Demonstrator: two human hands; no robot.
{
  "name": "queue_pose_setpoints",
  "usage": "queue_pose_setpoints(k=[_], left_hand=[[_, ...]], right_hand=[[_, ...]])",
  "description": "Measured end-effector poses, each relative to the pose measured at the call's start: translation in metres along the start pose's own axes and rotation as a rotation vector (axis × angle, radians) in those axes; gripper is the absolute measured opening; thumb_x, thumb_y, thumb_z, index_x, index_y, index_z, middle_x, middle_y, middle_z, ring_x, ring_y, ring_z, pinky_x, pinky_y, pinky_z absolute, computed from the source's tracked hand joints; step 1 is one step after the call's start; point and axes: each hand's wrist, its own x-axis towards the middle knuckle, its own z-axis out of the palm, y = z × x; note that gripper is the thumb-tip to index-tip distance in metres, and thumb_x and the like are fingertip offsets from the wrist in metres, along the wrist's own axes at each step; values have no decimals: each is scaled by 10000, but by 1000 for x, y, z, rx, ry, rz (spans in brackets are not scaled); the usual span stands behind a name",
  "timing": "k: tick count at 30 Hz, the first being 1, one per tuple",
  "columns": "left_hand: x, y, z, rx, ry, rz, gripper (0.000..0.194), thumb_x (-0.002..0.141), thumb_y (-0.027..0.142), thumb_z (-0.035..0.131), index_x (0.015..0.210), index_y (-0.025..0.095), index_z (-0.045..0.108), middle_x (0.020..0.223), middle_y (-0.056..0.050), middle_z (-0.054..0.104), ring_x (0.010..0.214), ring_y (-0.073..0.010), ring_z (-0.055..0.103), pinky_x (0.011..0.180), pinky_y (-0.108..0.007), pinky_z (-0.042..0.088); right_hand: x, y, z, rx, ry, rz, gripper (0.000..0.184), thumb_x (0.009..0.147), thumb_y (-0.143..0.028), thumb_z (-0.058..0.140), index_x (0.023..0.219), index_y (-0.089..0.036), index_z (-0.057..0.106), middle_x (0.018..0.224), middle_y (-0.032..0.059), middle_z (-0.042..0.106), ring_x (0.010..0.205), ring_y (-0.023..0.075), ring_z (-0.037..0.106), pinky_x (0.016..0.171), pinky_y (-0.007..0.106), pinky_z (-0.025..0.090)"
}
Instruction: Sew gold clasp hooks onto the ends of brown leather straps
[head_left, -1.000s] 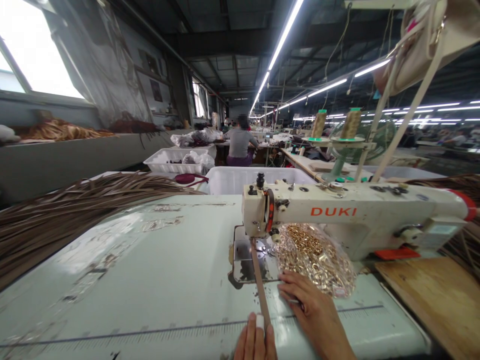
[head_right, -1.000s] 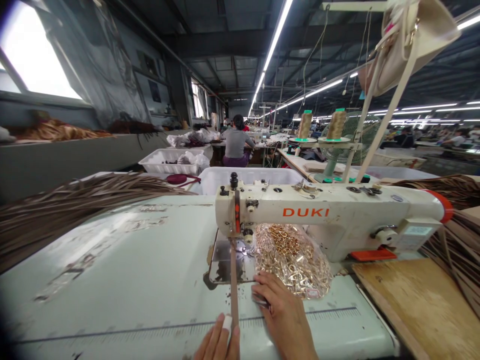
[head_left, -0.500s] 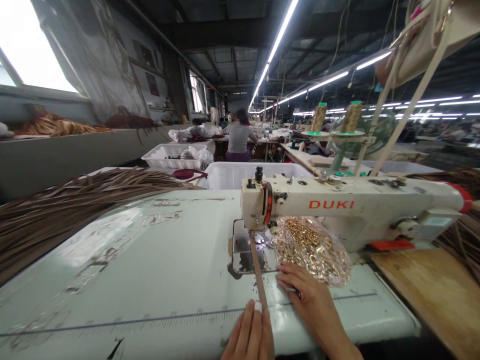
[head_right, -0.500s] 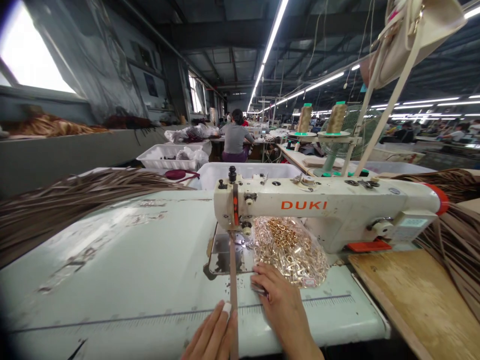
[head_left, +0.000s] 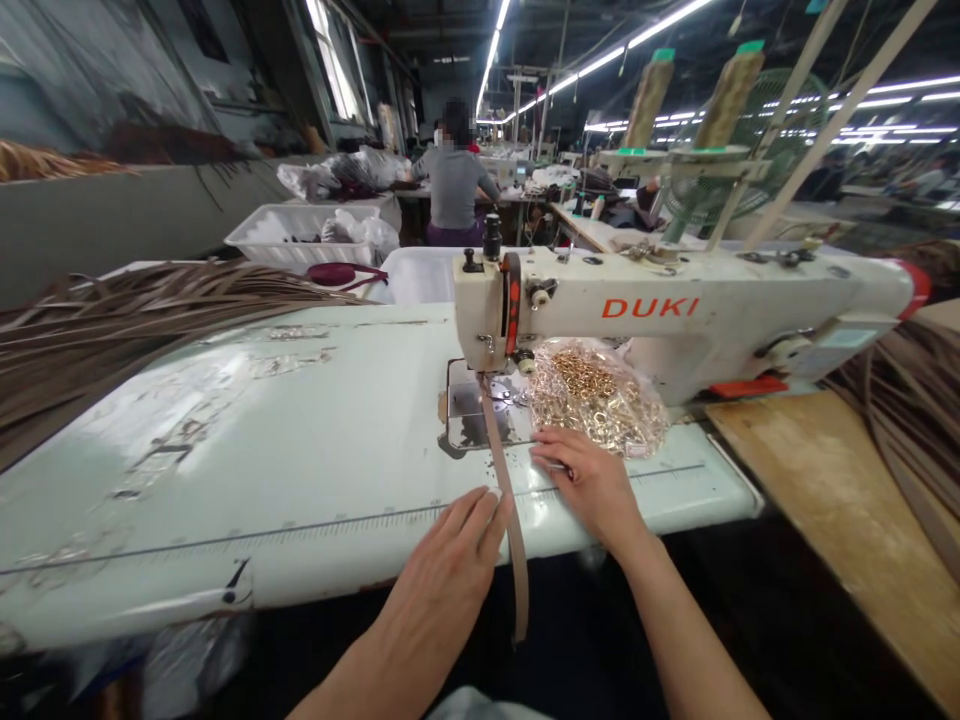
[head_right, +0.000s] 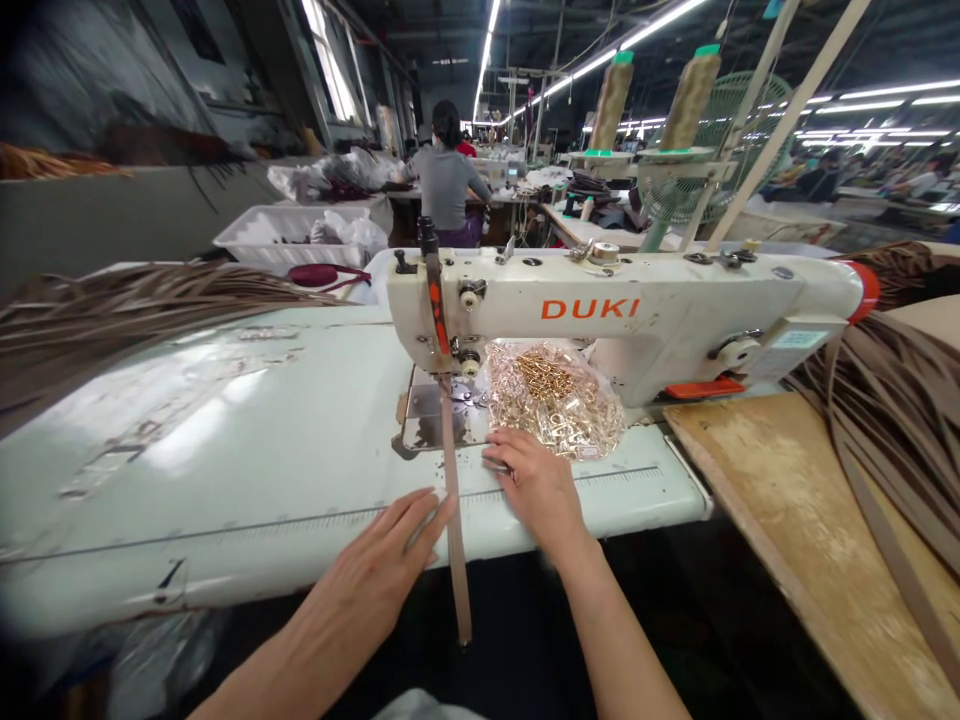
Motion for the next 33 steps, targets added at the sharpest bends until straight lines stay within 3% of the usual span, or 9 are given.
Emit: queue_pose_setpoints(k=[7, 19, 25, 29, 33], left_hand=[[0, 3, -4, -23, -32, -40, 662, 709, -138, 279, 1314, 87, 426, 1245, -142, 523, 1179, -275, 489, 958, -391, 476], [-2, 1, 1, -18, 23, -23, 606, 784, -105, 278, 1336, 103, 416, 1244, -151, 539, 1187, -273, 496, 948, -401, 483], [-2, -1, 3, 9, 51, 7, 528, 829, -57, 324, 1331, 81, 412, 1235, -166, 537, 1176, -292, 501, 935, -415, 497], [-1, -1, -1, -4, 51, -9, 685, 714, -139, 271, 1337, 114, 402, 1232, -123, 539, 1162, -245, 507, 955, -372, 489], [4, -4, -6, -77, 17, -8, 660, 722, -124, 288, 1321, 122, 414, 1179, -111, 560, 1117, -232, 526, 938, -363, 503]], right_hand=[[0, -1, 0, -13, 11, 1, 174, 885, -149, 595, 991, -246, 694, 1148, -8, 665, 1143, 181, 563, 990, 362, 465], [1, -5, -1, 3, 23, -3, 135, 898, -179, 592, 951, -242, 700, 1129, 2, 673, 1111, 185, 582, 968, 362, 480], [0, -12, -12, 141, 134, -14, 143, 922, -219, 560, 969, -233, 694, 1146, 41, 662, 1066, 189, 601, 927, 355, 493], [-14, -26, -22, 214, 142, 11, 170, 947, -210, 512, 1016, -221, 666, 1036, 51, 680, 988, 182, 612, 873, 324, 487], [-36, -44, -22, 313, 27, 177, 209, 968, -301, 477, 898, -206, 649, 771, 13, 651, 709, 143, 609, 681, 242, 475]])
